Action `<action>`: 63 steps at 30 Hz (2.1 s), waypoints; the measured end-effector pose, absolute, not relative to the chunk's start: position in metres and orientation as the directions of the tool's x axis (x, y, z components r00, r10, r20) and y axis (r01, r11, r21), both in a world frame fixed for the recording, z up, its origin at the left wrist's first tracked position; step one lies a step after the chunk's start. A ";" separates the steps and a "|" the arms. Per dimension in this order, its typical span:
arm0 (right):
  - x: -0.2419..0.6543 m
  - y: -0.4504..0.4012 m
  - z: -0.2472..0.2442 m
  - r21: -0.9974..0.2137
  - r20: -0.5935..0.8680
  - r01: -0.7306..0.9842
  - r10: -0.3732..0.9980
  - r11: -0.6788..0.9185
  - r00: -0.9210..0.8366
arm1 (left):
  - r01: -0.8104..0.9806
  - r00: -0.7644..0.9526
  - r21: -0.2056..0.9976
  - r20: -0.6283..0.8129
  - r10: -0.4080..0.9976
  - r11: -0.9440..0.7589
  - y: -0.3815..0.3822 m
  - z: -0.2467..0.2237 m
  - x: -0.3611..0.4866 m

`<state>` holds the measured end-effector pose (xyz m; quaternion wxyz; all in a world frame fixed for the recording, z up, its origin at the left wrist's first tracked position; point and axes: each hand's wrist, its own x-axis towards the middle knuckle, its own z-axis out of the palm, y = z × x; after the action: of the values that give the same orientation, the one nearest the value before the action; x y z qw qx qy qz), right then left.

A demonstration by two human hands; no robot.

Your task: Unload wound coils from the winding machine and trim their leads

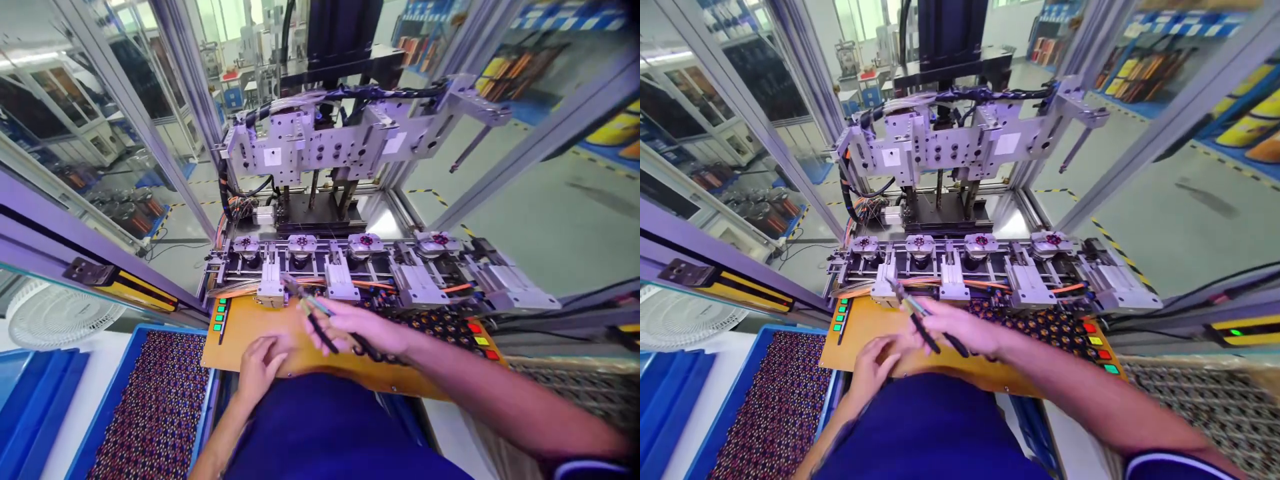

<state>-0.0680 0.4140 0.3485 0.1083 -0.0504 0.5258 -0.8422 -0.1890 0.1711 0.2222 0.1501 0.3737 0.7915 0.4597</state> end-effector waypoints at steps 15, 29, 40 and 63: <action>-0.221 0.460 0.440 -0.909 -0.409 0.386 -0.151 0.159 -0.900 | 0.573 -0.708 0.747 0.244 0.663 0.337 0.164 0.168 -0.210; -0.305 0.455 0.453 -0.695 -0.674 0.623 -0.023 0.359 -0.738 | 0.578 -0.692 0.740 0.222 0.687 0.344 0.164 0.166 -0.209; -0.311 0.453 0.451 -0.661 -0.711 0.652 -0.033 0.372 -0.703 | 0.562 -0.710 0.755 0.231 0.666 0.338 0.166 0.164 -0.209; -0.233 0.524 0.484 -0.533 -0.769 0.700 0.073 0.475 -0.635 | 0.659 -0.649 0.682 0.301 0.698 0.318 0.165 0.171 -0.220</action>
<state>-0.2332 0.5243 0.4841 0.3492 0.2462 0.7847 -0.4491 -0.2203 0.1645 0.1708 0.0243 0.4181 0.8115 0.4075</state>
